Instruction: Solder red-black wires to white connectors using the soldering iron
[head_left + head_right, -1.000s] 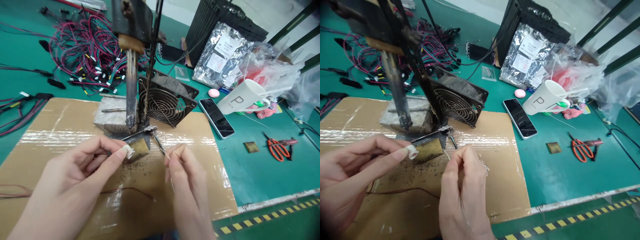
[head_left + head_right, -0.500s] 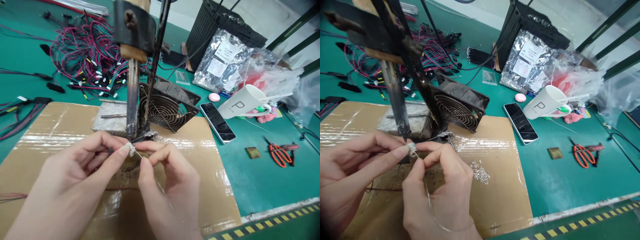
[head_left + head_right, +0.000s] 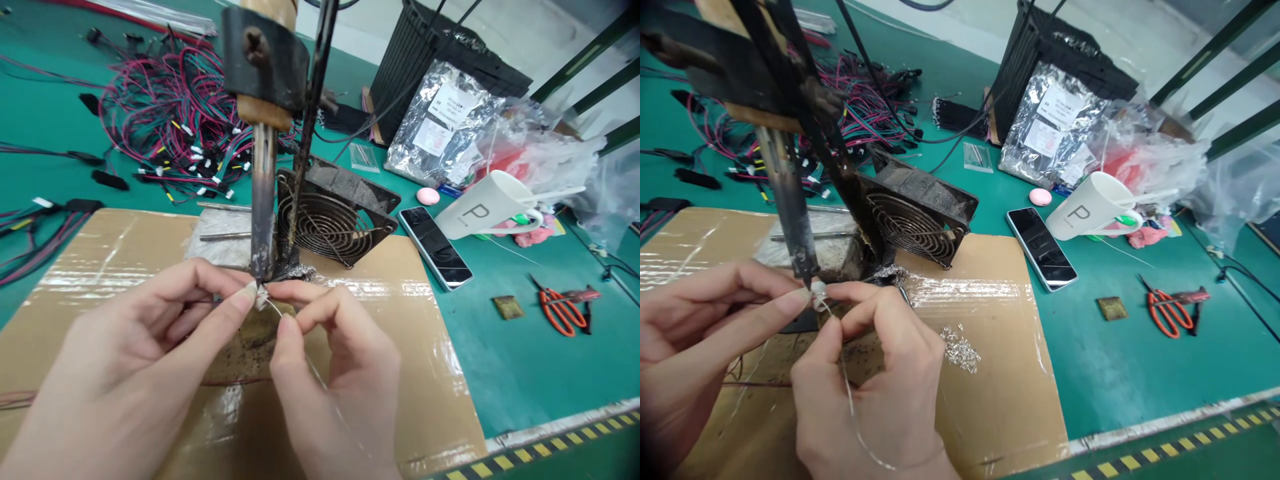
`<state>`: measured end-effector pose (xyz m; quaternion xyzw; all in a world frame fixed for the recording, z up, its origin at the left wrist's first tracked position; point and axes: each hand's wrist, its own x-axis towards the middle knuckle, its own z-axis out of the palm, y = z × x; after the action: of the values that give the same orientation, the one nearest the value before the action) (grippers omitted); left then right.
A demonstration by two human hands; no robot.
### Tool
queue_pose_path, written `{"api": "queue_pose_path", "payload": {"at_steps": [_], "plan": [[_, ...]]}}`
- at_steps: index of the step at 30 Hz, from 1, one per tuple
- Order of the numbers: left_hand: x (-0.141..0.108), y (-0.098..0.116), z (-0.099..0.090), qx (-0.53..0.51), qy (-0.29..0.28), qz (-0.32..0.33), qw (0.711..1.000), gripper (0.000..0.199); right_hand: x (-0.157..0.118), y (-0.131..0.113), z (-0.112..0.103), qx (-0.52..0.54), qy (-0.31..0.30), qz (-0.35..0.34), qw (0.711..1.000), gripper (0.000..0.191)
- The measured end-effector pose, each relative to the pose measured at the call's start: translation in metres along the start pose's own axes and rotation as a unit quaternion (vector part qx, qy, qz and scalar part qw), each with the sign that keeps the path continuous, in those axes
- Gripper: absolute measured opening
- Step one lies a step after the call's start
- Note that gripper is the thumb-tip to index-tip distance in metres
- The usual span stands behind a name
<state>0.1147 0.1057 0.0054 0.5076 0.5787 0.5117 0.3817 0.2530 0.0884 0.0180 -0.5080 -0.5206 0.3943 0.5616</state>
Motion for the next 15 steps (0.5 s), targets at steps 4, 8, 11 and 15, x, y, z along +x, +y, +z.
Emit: {"api": "queue_pose_path", "payload": {"at_steps": [4,8,11,15], "plan": [[0.0004,0.0012,-0.0017,-0.002,-0.003,0.017,1.0,0.009,0.0022,-0.0005,0.0008,-0.002,0.009,-0.003,1.0,0.019],[0.0021,0.0014,-0.0028,0.002,-0.006,0.02,1.0,0.008,0.0041,-0.0011,0.0014,-0.001,0.014,-0.006,1.0,0.019],[0.0028,-0.0013,-0.004,0.013,-0.002,0.008,1.0,0.007,0.0037,-0.0022,0.0022,-0.003,0.017,-0.003,1.0,0.019],[0.0027,-0.0045,-0.0084,0.016,-0.007,0.014,1.0,0.006,0.0019,-0.0027,0.0037,-0.001,0.018,-0.001,1.0,0.019]]}}
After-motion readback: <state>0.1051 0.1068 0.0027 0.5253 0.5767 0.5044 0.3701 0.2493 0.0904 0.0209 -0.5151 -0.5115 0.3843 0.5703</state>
